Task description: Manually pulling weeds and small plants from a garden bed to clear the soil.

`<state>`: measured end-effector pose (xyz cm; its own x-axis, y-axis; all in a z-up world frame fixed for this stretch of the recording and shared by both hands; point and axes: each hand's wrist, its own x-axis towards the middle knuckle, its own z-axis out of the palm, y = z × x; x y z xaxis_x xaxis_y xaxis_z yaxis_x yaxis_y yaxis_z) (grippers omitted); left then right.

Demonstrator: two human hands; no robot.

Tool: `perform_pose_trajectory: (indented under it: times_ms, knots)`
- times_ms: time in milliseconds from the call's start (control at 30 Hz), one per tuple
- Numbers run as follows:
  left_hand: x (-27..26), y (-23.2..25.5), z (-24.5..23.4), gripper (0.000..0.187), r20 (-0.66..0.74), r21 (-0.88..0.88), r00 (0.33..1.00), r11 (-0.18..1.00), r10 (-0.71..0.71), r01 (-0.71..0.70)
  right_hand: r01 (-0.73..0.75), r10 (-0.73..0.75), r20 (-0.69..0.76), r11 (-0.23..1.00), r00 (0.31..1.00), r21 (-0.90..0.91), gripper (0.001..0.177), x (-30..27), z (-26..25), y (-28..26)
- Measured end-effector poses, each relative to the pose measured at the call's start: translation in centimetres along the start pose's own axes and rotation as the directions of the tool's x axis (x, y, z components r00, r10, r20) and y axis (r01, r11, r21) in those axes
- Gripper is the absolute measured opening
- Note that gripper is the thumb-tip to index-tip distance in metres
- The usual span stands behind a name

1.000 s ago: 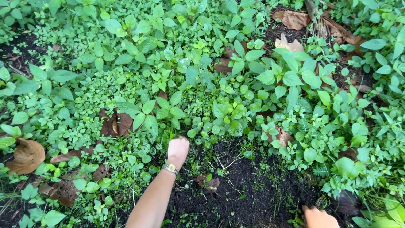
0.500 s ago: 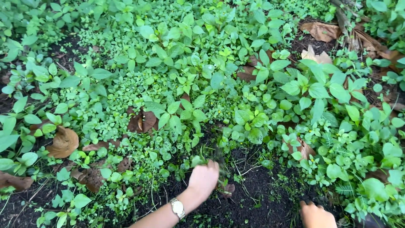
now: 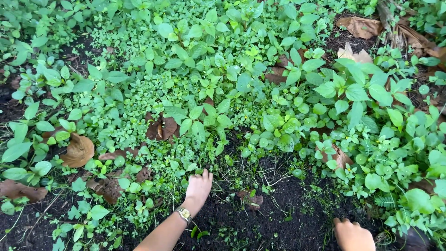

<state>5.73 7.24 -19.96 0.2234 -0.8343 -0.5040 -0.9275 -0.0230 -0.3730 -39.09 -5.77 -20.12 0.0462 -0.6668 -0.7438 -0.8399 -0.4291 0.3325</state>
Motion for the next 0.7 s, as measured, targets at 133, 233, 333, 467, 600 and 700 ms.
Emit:
perform_pose_trajectory:
  times_ms: [133,233,333,467,600,700]
  knots:
    - [1.6,0.9,2.7,0.027,-0.088,-0.006,0.994,0.998,0.064,-0.065,0.024,-0.023,-0.062,1.0,0.998,0.008,0.033,0.2,0.5,0.0]
    - [-0.6,2.1,2.0,0.018,-0.086,-0.131,0.996,0.991,0.009,-0.02,0.03,-0.028,-0.062,0.999,0.998,0.019,0.031,0.4,0.9,0.4]
    - [-4.7,4.6,1.5,0.021,-0.047,-0.201,0.997,0.978,0.054,-0.062,0.022,-0.02,-0.044,0.999,0.999,0.028,0.032,1.8,2.5,1.1]
    - [-6.1,5.7,-0.1,0.022,-0.093,-0.179,0.99,0.976,0.107,-0.122,0.025,-0.025,0.021,1.0,0.999,0.008,0.033,3.9,3.6,1.4]
    - [-9.0,5.3,-5.0,0.016,-0.132,-0.205,0.979,0.962,0.156,-0.181,0.018,-0.018,0.013,0.998,1.0,-0.053,0.04,1.0,1.3,-0.3]
    - [-11.5,6.2,-7.1,0.022,0.007,-0.22,0.944,0.921,0.33,-0.321,0.041,-0.043,-0.038,0.998,0.998,-0.057,0.031,1.6,1.3,-0.3]
